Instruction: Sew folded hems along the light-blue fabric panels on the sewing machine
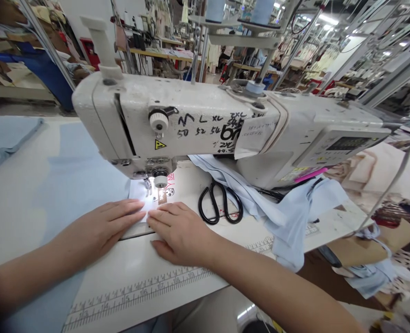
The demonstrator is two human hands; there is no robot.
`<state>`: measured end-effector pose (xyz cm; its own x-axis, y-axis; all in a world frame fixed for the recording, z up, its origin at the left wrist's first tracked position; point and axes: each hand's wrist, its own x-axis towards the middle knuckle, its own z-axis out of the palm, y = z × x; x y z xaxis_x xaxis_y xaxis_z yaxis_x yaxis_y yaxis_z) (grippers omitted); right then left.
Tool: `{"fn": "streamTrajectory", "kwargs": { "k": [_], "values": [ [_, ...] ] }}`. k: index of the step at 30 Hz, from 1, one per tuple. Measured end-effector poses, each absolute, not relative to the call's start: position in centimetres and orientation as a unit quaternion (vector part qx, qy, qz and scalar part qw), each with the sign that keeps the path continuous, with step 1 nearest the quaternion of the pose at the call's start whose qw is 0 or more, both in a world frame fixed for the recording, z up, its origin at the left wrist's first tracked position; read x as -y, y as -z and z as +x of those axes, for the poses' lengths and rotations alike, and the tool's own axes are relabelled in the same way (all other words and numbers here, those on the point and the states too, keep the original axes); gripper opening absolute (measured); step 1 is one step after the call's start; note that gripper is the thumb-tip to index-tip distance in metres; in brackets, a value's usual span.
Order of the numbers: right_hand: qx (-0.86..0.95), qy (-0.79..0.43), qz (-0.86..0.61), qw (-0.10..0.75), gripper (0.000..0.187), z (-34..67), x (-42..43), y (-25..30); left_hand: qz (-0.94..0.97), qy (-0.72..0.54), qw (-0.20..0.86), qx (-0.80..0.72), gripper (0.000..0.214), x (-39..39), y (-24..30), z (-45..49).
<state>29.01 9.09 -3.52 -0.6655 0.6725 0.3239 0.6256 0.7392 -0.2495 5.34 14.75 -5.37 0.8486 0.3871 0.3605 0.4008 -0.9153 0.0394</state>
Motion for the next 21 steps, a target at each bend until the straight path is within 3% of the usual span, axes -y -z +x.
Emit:
{"fn": "streamTrajectory", "kwargs": {
  "k": [10,21],
  "values": [
    [0.891,-0.026,-0.408,0.196,0.039,28.9,-9.7,3.9,-0.964,0.145,0.006,0.223,0.038,-16.6,3.8,5.9],
    [0.868,-0.021,-0.472,0.151,0.049,28.6,-10.1,3.7,-0.949,0.102,-0.078,0.289,0.044,-18.7,3.6,5.8]
  ]
}}
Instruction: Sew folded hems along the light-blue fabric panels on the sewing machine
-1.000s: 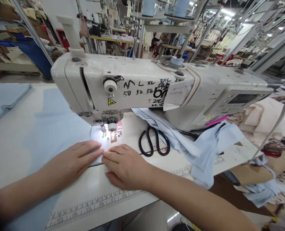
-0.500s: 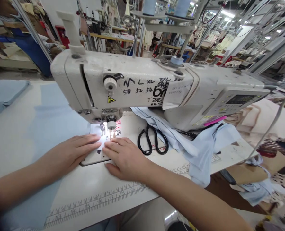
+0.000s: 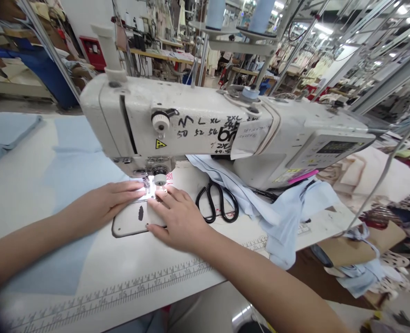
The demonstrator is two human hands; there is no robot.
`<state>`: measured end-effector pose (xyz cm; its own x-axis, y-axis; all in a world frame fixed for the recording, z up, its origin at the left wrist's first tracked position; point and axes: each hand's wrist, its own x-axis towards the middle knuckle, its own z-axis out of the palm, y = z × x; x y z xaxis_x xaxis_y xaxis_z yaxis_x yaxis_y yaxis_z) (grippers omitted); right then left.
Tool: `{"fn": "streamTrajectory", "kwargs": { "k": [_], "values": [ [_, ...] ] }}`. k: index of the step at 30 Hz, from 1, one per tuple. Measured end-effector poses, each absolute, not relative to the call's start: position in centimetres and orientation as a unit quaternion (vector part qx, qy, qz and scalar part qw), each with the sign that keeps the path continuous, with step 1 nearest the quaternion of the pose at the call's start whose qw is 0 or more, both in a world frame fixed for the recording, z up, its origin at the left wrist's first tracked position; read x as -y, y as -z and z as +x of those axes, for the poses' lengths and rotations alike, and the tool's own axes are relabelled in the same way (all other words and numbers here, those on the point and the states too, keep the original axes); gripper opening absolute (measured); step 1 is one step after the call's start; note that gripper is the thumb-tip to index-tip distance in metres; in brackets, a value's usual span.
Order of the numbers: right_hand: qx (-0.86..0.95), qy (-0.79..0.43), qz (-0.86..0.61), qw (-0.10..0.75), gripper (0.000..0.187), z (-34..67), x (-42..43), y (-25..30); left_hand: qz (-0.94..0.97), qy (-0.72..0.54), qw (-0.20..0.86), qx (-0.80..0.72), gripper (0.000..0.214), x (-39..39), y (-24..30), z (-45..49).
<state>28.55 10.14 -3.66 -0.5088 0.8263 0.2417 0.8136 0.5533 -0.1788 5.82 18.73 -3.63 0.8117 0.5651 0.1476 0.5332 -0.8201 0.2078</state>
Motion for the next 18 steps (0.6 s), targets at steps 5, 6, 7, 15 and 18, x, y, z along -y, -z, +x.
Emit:
{"fn": "streamTrajectory", "kwargs": {
  "k": [5,6,7,15,18],
  "values": [
    [0.874,-0.022,-0.46,0.155,0.048,28.6,-9.9,3.6,0.942,-0.103,0.086,-0.307,0.042,-19.5,4.1,5.4],
    [0.875,-0.024,-0.457,0.157,0.046,28.6,-9.9,3.6,0.941,-0.098,0.088,-0.312,0.042,-19.6,4.0,5.4],
    [0.876,-0.026,-0.454,0.16,0.045,28.7,-9.9,3.5,0.94,-0.092,0.09,-0.316,0.041,-19.6,4.0,5.4],
    [0.87,-0.024,-0.448,0.207,0.035,28.6,-9.5,3.4,0.944,-0.134,0.053,-0.297,0.039,-19.0,3.9,4.8],
    [0.863,0.0,-0.451,0.229,0.033,28.4,-9.7,4.0,0.939,-0.186,0.008,-0.288,0.037,-19.6,5.3,4.0]
  ]
}}
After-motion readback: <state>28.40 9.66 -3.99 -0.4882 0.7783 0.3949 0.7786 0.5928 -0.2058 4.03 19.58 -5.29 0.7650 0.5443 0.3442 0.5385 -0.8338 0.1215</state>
